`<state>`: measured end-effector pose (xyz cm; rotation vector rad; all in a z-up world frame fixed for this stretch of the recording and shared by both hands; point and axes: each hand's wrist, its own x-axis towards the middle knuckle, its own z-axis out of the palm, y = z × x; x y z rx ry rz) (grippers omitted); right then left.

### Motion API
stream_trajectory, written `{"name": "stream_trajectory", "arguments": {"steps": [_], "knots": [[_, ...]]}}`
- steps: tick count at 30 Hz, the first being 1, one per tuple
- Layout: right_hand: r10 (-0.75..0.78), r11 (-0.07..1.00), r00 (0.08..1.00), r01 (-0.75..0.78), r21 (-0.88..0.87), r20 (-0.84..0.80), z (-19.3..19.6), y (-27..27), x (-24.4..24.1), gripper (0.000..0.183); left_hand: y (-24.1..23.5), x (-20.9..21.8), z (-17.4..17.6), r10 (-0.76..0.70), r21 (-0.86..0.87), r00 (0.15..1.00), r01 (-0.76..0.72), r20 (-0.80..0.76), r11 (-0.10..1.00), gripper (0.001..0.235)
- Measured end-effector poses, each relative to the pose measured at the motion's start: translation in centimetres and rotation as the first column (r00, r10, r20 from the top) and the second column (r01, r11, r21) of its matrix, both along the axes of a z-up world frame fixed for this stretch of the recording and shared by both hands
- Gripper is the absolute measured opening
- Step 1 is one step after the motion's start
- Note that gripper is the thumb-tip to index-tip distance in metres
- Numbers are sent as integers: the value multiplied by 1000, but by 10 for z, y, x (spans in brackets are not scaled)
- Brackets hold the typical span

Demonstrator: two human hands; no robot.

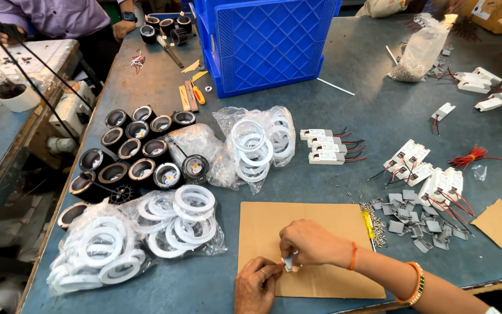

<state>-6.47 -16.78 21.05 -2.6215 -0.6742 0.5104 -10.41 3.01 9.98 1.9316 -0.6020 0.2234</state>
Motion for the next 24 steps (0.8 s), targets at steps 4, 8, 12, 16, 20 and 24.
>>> {"name": "stream_trajectory", "arguments": {"steps": [4, 8, 12, 16, 20, 24], "knots": [[11, 996, 995, -3, -84, 98, -17, 6, 3, 19, 0, 3, -9, -7, 4, 996, 8, -91, 1000, 19], [14, 999, 994, -9, 41, -108, -4, -2, 6, 32, -1, 2, 0, -6, -67, 979, -8, -202, 998, 16], [112, 956, 992, -95, 279, -48, 10, -18, -10, 31, 1, 2, 14, -14, -30, 985, 9, -171, 1000, 16], [107, 969, 987, -132, 210, 124, 6, -16, -31, 30, 4, -1, 23, -26, -8, 980, 25, -195, 1000, 19], [47, 987, 976, -78, 137, 215, 2, -12, -43, 35, 4, -3, 28, -40, -30, 981, 34, -189, 999, 20], [37, 991, 977, -64, 120, 210, -1, -14, -48, 34, 3, -3, 29, -27, 6, 980, 28, -200, 1000, 20]]}}
